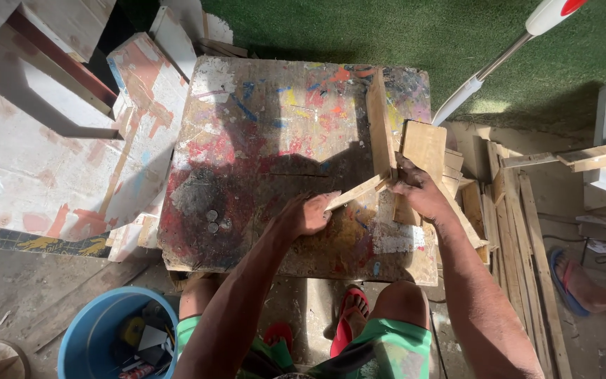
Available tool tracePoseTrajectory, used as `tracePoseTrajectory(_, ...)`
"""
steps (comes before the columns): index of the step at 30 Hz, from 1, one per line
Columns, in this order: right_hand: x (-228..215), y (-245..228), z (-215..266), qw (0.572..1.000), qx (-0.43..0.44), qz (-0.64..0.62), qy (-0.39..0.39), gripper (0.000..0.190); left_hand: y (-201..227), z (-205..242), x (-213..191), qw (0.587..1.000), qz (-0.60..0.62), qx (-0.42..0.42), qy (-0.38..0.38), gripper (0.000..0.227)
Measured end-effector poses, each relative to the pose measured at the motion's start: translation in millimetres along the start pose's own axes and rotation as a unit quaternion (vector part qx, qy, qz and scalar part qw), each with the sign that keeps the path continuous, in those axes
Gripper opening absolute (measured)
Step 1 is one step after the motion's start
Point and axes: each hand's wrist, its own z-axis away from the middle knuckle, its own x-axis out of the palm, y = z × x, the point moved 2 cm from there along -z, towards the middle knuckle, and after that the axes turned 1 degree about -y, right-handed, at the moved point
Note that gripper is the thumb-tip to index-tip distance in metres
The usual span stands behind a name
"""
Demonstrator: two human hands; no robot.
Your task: The person assembles wooden pieces on a paint-splattered workbench. They pick up and align several small wooden planks and frames, fitting them together by hand to form a larger structure.
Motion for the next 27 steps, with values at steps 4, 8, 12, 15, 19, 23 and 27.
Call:
tracePoseTrajectory(4,7,55,-37,0.999,0.030,0.028,0.020,0.063,-16,-6,10,0.999,-0.027,0.045,0.004,0.055)
tracePoseTrajectory(8,7,138,-105,0.951,0.076,-0.291,0.065,0.043,-27,-13,12,0.998,-0.005,0.055,-0.001,0.057)
tracePoseTrajectory(12,16,179,-138,0.667,0.183,-0.716,0.092,0.022,-40,-16,17,0.991,-0.131,0.004,0.005,0.062)
tracePoseTrajectory(15,21,220,-145,0.914,0.116,-0.376,0.097,0.026,-51,-30,24,0.986,-0.122,0.097,0.050,0.054)
tracePoseTrajectory(19,16,191,-151,0.970,-0.020,0.233,0.057,0.036,-34,-23,4,0.971,-0.219,0.071,0.070,0.061)
tracePoseTrajectory(23,18,153,-126,0.967,0.032,0.251,0.035,0.032,-60,-27,34,0.967,-0.238,0.038,0.087,0.062)
tracePoseTrajectory(27,28,206,-174,0.970,0.068,0.227,0.049,0.046,-5,-9,3,0.952,-0.286,0.029,0.109,0.054)
